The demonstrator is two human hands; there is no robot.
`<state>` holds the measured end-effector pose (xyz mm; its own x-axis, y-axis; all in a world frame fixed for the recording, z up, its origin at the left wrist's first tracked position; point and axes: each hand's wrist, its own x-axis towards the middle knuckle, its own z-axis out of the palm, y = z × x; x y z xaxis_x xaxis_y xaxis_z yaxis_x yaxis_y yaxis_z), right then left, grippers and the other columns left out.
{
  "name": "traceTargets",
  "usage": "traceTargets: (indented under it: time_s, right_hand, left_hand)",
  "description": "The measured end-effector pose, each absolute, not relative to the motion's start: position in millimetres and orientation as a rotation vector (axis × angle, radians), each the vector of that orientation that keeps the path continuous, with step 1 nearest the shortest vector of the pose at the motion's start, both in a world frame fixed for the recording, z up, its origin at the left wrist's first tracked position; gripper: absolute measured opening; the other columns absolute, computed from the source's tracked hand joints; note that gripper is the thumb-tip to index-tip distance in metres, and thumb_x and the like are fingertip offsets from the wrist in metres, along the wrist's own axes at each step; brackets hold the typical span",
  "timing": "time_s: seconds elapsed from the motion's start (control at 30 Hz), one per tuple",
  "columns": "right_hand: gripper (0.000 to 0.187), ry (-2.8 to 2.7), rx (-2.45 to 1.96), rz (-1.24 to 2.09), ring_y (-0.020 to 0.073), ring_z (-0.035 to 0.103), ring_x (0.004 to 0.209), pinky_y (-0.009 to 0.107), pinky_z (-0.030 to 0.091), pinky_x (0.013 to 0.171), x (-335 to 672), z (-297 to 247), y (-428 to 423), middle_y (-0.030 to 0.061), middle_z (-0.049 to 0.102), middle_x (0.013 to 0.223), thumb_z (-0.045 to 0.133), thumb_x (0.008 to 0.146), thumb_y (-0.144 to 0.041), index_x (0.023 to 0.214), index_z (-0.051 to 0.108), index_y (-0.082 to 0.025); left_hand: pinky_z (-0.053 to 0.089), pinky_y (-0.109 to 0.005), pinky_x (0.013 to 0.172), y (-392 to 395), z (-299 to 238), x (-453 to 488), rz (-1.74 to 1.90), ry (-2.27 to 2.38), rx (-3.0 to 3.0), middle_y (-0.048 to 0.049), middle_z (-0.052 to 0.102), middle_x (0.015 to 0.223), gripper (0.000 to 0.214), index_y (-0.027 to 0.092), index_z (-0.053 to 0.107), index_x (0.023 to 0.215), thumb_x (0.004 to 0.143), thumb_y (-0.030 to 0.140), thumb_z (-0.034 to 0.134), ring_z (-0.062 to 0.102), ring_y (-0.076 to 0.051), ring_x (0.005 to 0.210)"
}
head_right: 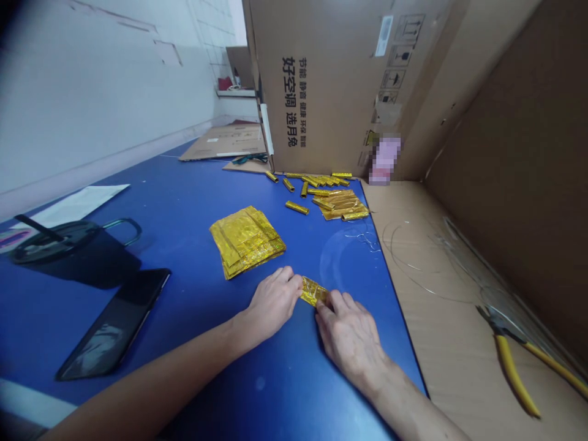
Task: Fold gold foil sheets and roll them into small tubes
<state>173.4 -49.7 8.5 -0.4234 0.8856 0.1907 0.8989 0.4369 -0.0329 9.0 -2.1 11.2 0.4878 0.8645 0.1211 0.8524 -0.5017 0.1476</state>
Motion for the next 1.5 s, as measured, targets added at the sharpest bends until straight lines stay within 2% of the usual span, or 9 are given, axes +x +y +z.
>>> traceTargets:
  time_s: [0.1,0.2,0.37,0.5,0.8,1.13,1.37,1.5]
  right_hand:
    - [0.026,-2.527,-1.594,-0.119,0.0178,0.050,0.071,0.029,0.042,0.061,171,10,-50,0.0075,0.055,0.080,0.038,0.084,-0.022,0.089,0.063,-0.018]
    - [0.027,-2.540,-1.622,-0.109,0.0193,0.051,0.072,0.031,0.043,0.063,167,12,-51,0.0082,0.056,0.081,0.038,0.083,-0.022,0.089,0.063,-0.017]
    - [0.026,-2.544,-1.675,-0.112,0.0207,0.054,0.073,0.032,0.045,0.063,160,16,-52,0.0092,0.058,0.082,0.039,0.082,-0.020,0.088,0.064,-0.015]
    - [0.025,-2.548,-1.684,-0.070,0.0200,0.056,0.072,0.031,0.047,0.063,158,17,-52,0.0093,0.058,0.083,0.040,0.081,-0.018,0.088,0.063,-0.014]
    - [0.024,-2.554,-1.633,-0.060,0.0219,0.056,0.078,0.033,0.048,0.064,162,16,-59,0.0106,0.058,0.087,0.042,0.079,-0.021,0.092,0.062,-0.014]
    - [0.022,-2.544,-1.694,-0.047,0.0201,0.060,0.065,0.032,0.049,0.057,163,16,-67,0.0078,0.061,0.078,0.041,0.081,-0.026,0.080,0.061,-0.017]
    - [0.023,-2.601,-1.711,0.040,0.0180,0.063,0.059,0.026,0.046,0.051,167,18,-67,0.0051,0.066,0.072,0.042,0.082,-0.029,0.089,0.059,-0.017]
    - [0.027,-2.590,-1.697,0.021,0.0184,0.063,0.059,0.027,0.047,0.051,161,17,-71,0.0074,0.067,0.074,0.041,0.081,-0.028,0.095,0.059,-0.013]
  left_hand:
    - [0.037,-0.033,0.070,-9,15,9,0.264,1.500,2.716,-0.0062,0.052,0.087,0.019,0.017,0.055,0.086,0.084,0.014,0.036,0.047,-0.021,0.083]
    - [0.037,-0.035,0.070,-18,18,9,0.246,1.435,2.792,-0.0070,0.055,0.092,0.022,0.016,0.054,0.099,0.084,0.019,0.038,0.046,-0.022,0.085]
    - [0.031,-0.039,0.086,-28,15,11,0.231,1.350,2.867,-0.0114,0.049,0.117,0.036,0.010,0.046,0.116,0.083,0.023,0.040,0.038,-0.025,0.108]
    - [0.029,-0.040,0.090,-30,9,13,0.131,1.327,2.870,-0.0102,0.045,0.125,0.040,0.012,0.041,0.123,0.085,0.022,0.035,0.037,-0.025,0.114]
    - [0.021,-0.049,0.096,-35,8,15,-0.062,1.342,2.851,-0.0164,0.035,0.131,0.046,0.006,0.038,0.126,0.085,0.028,0.034,0.030,-0.031,0.121]
    - [0.014,-0.050,0.099,-32,12,9,-0.057,1.279,2.811,-0.0166,0.026,0.136,0.057,0.007,0.031,0.129,0.084,0.041,0.036,0.019,-0.030,0.126]
    - [0.013,-0.050,0.099,-32,10,8,-0.030,1.276,2.779,-0.0169,0.025,0.136,0.062,0.007,0.028,0.130,0.082,0.045,0.038,0.018,-0.031,0.126]
    - [0.013,-0.051,0.099,-24,9,4,-0.017,1.212,2.787,-0.0140,0.020,0.139,0.057,0.009,0.024,0.132,0.085,0.040,0.033,0.013,-0.027,0.128]
